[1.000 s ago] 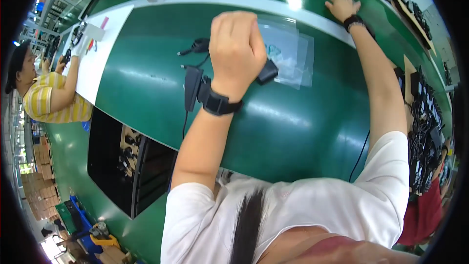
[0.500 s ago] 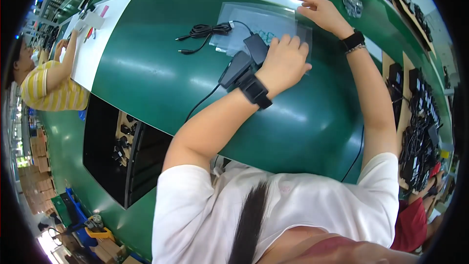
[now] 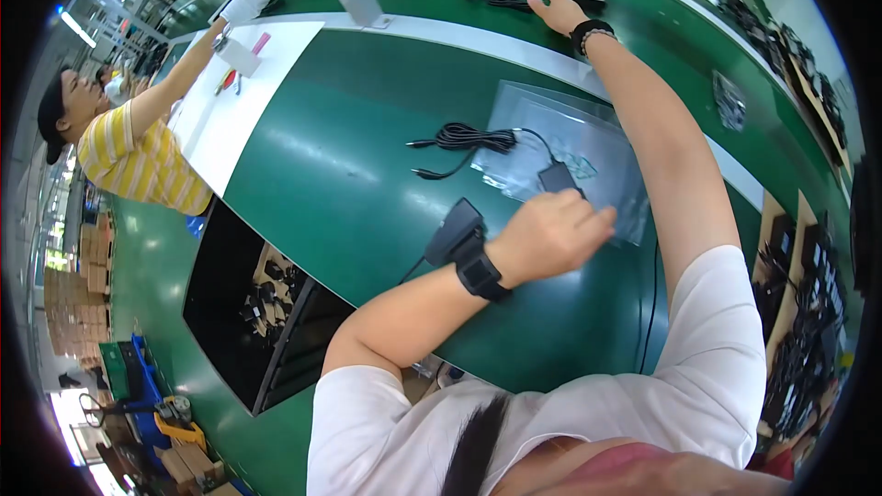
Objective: Packing power adapters into plastic bags after coiling their cables.
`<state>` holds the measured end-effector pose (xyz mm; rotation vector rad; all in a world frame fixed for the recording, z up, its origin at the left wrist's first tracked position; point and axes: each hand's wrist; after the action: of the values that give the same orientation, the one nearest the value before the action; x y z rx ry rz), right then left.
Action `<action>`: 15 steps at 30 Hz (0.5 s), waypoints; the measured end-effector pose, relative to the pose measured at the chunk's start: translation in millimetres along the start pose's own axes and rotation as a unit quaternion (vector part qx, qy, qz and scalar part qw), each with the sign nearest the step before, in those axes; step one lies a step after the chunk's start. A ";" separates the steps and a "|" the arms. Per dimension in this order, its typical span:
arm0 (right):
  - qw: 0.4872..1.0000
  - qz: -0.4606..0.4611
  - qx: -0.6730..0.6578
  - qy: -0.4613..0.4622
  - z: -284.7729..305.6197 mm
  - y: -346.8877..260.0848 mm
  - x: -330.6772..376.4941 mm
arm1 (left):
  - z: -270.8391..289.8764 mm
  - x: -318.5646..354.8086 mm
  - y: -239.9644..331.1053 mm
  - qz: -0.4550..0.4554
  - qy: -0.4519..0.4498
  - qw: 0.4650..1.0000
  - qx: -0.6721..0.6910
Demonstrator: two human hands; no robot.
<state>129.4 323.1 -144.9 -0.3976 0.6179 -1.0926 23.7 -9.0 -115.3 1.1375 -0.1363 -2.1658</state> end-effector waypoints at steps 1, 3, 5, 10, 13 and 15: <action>0.997 0.014 0.072 0.038 -8.2 18.9 -13.4 | -2.3 -3.0 1.6 -0.006 0.004 1.000 0.015; 0.987 0.026 0.153 0.035 -22.0 21.4 -27.5 | -2.9 -1.6 -3.4 0.006 0.011 1.000 0.018; 0.985 -0.011 0.171 0.010 -18.4 20.6 -35.4 | 2.4 2.6 -2.2 0.013 -0.003 1.000 0.018; 0.998 -0.046 -0.034 0.041 70.6 22.4 -2.7 | 1.1 4.3 -1.5 -0.002 0.018 0.999 0.045; 0.917 -0.065 -0.386 0.075 146.2 -22.2 41.2 | -6.8 9.3 -0.9 0.028 -0.007 0.992 0.127; 0.862 -0.062 -0.497 0.073 179.6 -94.2 90.1 | -4.9 13.5 4.9 0.203 -0.069 0.923 0.320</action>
<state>207.8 202.1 23.8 -1.2695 1.2992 -0.8507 24.7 -19.9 -125.8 1.1551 -1.1122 -1.8548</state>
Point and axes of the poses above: each hand's wrist, its own x-axis away from the middle knuckle, its own z-axis out of the back of the hand, y = z × x, and after that the axes turned 11 degrees about z, right-handed
